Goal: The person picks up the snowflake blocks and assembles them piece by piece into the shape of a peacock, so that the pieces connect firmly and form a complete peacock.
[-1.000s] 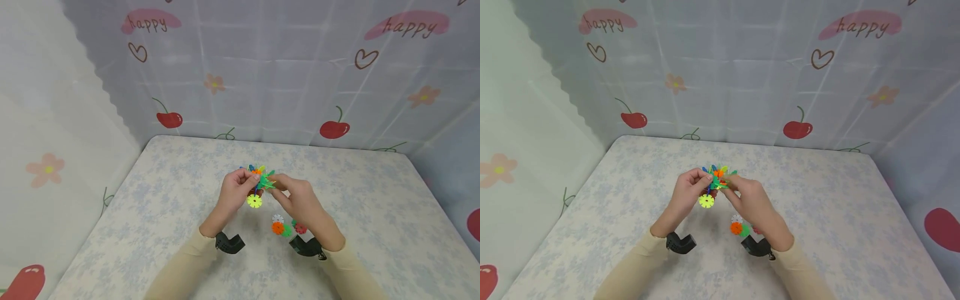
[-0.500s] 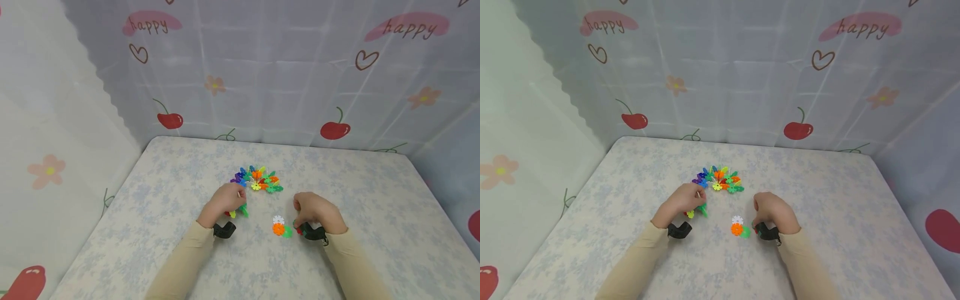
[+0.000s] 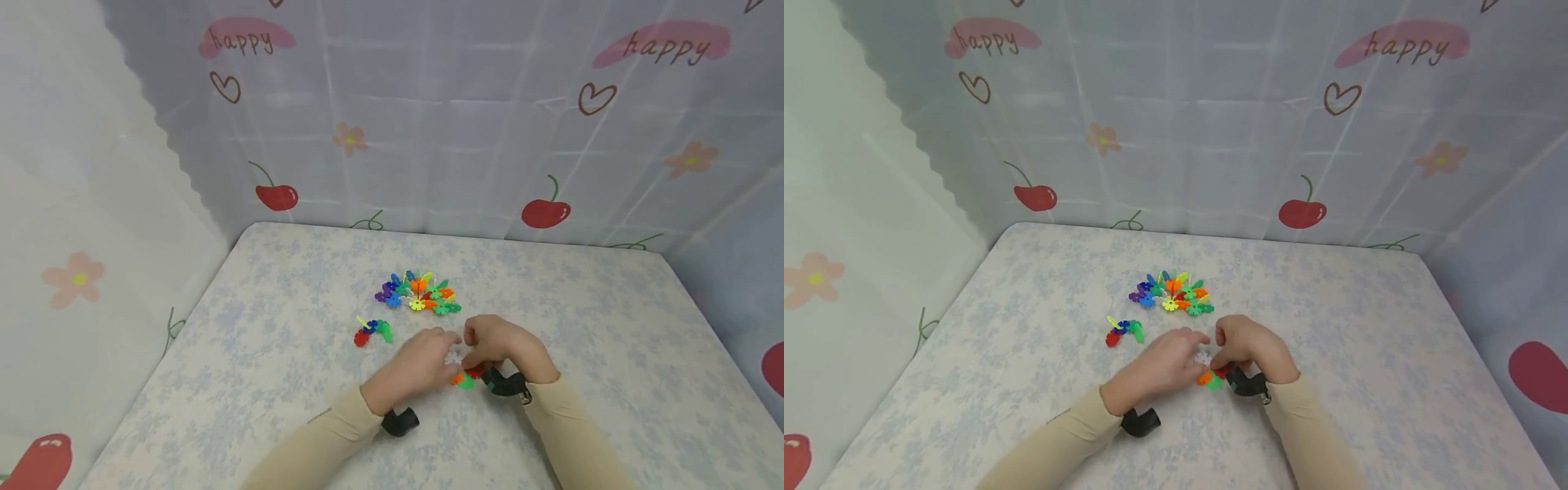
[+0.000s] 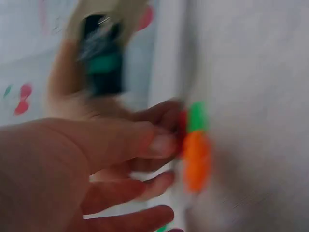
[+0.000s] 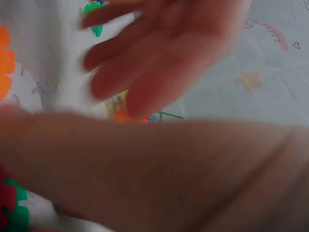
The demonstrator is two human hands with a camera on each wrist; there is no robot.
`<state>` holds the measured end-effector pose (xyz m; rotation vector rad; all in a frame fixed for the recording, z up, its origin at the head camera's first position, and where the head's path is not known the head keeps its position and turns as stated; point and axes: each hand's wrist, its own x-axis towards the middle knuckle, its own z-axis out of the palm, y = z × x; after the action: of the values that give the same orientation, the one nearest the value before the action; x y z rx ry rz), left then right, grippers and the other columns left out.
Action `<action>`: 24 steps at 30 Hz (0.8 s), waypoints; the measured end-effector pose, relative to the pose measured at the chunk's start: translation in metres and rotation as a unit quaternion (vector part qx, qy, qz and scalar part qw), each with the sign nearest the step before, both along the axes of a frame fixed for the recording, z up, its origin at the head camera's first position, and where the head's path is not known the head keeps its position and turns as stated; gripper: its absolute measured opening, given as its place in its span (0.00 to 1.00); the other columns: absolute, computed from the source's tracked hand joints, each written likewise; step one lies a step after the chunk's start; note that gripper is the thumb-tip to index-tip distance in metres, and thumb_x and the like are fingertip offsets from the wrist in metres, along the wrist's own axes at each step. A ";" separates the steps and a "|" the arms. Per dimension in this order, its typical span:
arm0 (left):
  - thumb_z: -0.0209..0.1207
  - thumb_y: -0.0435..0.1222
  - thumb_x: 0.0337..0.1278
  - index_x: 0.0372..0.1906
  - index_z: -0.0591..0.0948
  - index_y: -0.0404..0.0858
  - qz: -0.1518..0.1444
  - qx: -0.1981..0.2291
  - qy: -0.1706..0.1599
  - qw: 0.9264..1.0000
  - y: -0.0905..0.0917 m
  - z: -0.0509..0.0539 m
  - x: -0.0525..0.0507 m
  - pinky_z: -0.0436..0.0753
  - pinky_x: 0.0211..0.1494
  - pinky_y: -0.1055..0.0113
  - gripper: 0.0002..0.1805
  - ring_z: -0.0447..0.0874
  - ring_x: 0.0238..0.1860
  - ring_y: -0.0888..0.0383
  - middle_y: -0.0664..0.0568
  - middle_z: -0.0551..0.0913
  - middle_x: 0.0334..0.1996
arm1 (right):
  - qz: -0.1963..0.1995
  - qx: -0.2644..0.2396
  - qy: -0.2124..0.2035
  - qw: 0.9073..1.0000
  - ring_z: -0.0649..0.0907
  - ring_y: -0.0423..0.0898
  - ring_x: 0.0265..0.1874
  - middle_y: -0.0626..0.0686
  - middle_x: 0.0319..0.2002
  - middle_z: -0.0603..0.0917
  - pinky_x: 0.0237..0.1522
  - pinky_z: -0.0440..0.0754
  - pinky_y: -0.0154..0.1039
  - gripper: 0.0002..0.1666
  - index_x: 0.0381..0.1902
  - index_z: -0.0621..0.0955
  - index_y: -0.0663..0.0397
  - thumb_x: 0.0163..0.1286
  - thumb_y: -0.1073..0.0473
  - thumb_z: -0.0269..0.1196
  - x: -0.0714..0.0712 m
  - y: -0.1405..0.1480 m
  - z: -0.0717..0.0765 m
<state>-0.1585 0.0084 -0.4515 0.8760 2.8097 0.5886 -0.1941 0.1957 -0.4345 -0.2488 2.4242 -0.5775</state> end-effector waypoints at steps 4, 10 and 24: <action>0.71 0.45 0.58 0.49 0.83 0.44 -0.044 -0.075 0.064 0.994 0.014 -0.016 0.012 0.72 0.36 0.74 0.17 0.72 0.35 0.59 0.55 0.82 0.40 | 0.013 0.002 0.003 1.000 0.74 0.45 0.18 0.52 0.26 0.77 0.23 0.72 0.36 0.20 0.35 0.75 0.56 0.51 0.67 0.76 0.005 -0.007 0.002; 0.69 0.35 0.58 0.46 0.86 0.45 -0.047 -0.042 0.003 0.998 0.011 -0.020 0.008 0.72 0.34 0.77 0.11 0.74 0.33 0.62 0.55 0.80 0.36 | 0.020 -0.005 0.019 1.000 0.71 0.44 0.18 0.52 0.25 0.75 0.22 0.69 0.35 0.18 0.30 0.74 0.57 0.50 0.74 0.72 0.010 -0.013 0.002; 0.66 0.32 0.62 0.49 0.85 0.34 0.130 0.387 -0.216 0.887 -0.028 0.011 -0.024 0.86 0.31 0.70 0.11 0.81 0.22 0.64 0.48 0.87 0.35 | 0.018 -0.258 0.197 0.946 0.81 0.40 0.20 0.59 0.27 0.86 0.26 0.83 0.35 0.05 0.40 0.85 0.62 0.68 0.66 0.68 -0.003 -0.009 0.006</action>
<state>-0.1825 -0.0194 -0.4406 0.3532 2.2582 1.7664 -0.1968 0.1870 -0.4287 -0.6815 2.5888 -1.2454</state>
